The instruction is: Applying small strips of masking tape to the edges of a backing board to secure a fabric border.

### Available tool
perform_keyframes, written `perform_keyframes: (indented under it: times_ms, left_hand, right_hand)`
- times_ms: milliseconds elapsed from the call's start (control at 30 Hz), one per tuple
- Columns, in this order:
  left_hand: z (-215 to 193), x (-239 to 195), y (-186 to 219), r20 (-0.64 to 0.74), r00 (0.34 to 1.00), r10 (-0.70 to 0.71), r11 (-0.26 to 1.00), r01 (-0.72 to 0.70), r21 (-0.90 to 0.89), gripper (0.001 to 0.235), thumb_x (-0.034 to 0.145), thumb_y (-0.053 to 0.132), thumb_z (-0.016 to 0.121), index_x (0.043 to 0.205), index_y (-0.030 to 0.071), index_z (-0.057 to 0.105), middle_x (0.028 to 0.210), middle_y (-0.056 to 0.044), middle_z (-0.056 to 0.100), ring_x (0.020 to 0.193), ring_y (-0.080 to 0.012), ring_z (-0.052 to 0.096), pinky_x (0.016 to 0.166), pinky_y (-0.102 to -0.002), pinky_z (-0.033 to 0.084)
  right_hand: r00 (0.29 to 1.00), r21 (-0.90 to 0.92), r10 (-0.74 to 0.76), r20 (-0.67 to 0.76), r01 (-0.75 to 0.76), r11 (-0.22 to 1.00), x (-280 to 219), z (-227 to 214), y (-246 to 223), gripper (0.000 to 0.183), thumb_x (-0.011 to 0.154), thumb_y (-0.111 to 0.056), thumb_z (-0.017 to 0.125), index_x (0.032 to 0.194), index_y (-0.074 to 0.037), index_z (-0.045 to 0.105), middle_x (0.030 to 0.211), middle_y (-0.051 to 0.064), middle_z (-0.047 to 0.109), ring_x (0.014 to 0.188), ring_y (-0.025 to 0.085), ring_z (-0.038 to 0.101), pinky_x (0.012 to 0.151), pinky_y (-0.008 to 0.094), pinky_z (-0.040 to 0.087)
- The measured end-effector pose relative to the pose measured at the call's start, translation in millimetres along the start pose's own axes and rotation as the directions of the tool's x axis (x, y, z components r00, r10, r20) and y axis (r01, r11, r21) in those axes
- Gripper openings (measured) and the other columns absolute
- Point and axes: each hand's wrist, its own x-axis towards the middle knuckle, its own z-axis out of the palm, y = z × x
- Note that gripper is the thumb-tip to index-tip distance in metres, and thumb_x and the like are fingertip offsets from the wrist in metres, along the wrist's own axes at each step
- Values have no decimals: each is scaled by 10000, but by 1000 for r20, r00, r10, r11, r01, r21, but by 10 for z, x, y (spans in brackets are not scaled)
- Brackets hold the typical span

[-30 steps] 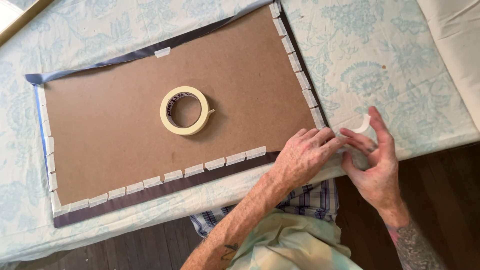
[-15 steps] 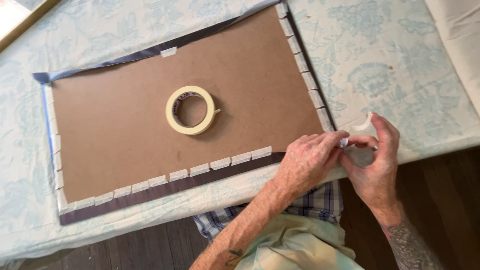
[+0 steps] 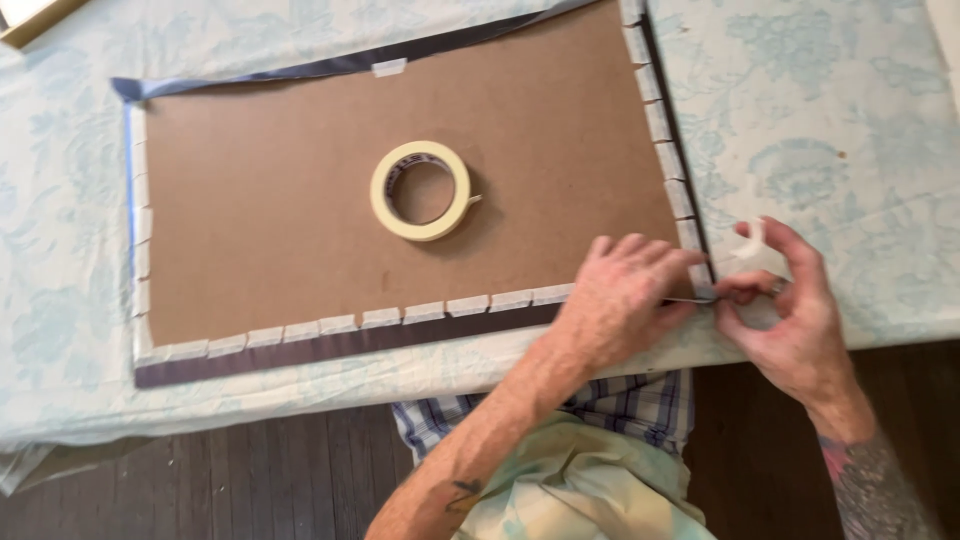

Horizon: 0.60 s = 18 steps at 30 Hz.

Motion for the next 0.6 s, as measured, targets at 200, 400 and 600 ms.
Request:
perform_keyframes:
  times_ms: [200,400,600]
  left_hand:
    - [146,-34,6,-18,999,38,999,-38,-1,328,877,406,751,1144,239,655,986,2,601,867,-249,593,708,-426,401]
    - [284,51,7,-56,998,6,994,-12,-110,77,978,263,666,1009,209,710,958,23,682,796,-220,614,667,-385,373]
    - [114,194,-10,34,997,-67,944,74,-322,72,884,145,659,906,186,714,840,57,746,707,-189,684,702,-348,482]
  right_hand:
    - [1000,43,17,6,-18,999,85,16,40,812,813,194,637,1525,-39,322,1474,216,504,907,143,648,786,208,483]
    - [998,30,42,-36,-41,999,100,33,-90,773,846,192,616,1525,-39,328,1489,222,484,869,161,660,879,249,524]
    - [999,-20,40,-8,-40,999,77,-147,-98,815,832,186,620,1548,-41,306,1557,96,426,1044,213,693,917,268,501]
